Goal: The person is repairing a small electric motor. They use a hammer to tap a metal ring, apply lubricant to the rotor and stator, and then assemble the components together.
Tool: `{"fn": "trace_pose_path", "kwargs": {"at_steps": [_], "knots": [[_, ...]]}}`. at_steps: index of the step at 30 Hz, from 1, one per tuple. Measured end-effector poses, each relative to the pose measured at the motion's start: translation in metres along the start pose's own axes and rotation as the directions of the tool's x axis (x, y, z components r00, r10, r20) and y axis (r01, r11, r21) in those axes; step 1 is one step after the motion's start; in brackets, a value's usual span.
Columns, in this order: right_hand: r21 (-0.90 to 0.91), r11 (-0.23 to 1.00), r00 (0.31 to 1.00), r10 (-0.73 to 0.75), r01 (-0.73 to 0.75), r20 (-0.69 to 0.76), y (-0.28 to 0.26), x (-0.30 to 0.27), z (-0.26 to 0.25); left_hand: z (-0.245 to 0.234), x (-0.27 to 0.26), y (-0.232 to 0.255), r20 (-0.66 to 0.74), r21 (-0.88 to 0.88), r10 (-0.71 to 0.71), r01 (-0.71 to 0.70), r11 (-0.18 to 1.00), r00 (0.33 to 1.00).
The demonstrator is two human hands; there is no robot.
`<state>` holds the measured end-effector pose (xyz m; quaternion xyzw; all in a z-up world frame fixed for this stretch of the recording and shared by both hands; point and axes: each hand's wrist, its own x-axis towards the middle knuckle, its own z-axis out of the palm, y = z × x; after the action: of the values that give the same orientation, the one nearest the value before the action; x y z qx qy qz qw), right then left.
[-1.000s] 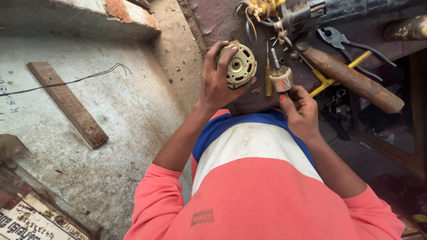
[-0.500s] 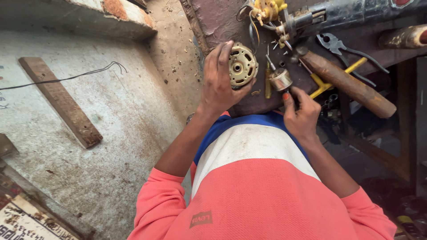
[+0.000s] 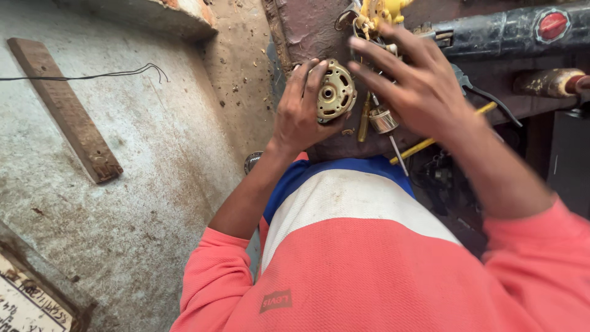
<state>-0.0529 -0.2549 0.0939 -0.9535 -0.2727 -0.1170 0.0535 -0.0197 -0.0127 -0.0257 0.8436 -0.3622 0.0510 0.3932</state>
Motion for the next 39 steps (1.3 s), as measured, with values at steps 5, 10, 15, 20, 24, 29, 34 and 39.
{"fn": "trace_pose_path", "kwargs": {"at_steps": [5, 10, 15, 20, 24, 29, 34, 39], "knots": [[-0.047, 0.930, 0.922, -0.353, 0.364, 0.158, 0.053, 0.043, 0.026, -0.004, 0.003, -0.002, -0.041, -0.036, 0.029, -0.031, 0.999, 0.999], [0.037, 0.876, 0.867, -0.482, 0.482, 0.126, 0.064, 0.045, 0.040, -0.003, 0.002, -0.002, -0.054, -0.053, 0.003, -0.005, 0.999, 0.999], [0.133, 0.877, 0.883, -0.468, 0.461, 0.027, 0.069, 0.035, 0.050, 0.000, 0.004, -0.004, -0.091, -0.047, 0.058, -0.063, 0.997, 0.994], [0.187, 0.877, 0.892, -0.452, 0.442, 0.016, 0.071, 0.031, 0.054, -0.002, 0.006, -0.007, -0.004, -0.070, 0.038, -0.038, 0.997, 0.999], [0.185, 0.883, 0.897, -0.441, 0.432, 0.007, 0.069, 0.035, 0.052, -0.001, 0.005, -0.003, 0.002, -0.043, 0.028, -0.028, 0.999, 1.000], [0.189, 0.883, 0.901, -0.433, 0.430, -0.028, 0.070, 0.039, 0.051, 0.000, 0.005, -0.002, -0.014, -0.052, 0.012, -0.012, 0.999, 1.000], [0.222, 0.897, 0.917, -0.397, 0.382, 0.028, 0.069, 0.036, 0.054, 0.004, 0.003, -0.004, -0.041, -0.047, 0.033, -0.035, 0.998, 0.999], [0.185, 0.904, 0.922, -0.385, 0.385, -0.037, 0.066, 0.030, 0.062, 0.007, 0.001, -0.006, -0.091, -0.078, 0.047, -0.054, 0.996, 0.995]]}}
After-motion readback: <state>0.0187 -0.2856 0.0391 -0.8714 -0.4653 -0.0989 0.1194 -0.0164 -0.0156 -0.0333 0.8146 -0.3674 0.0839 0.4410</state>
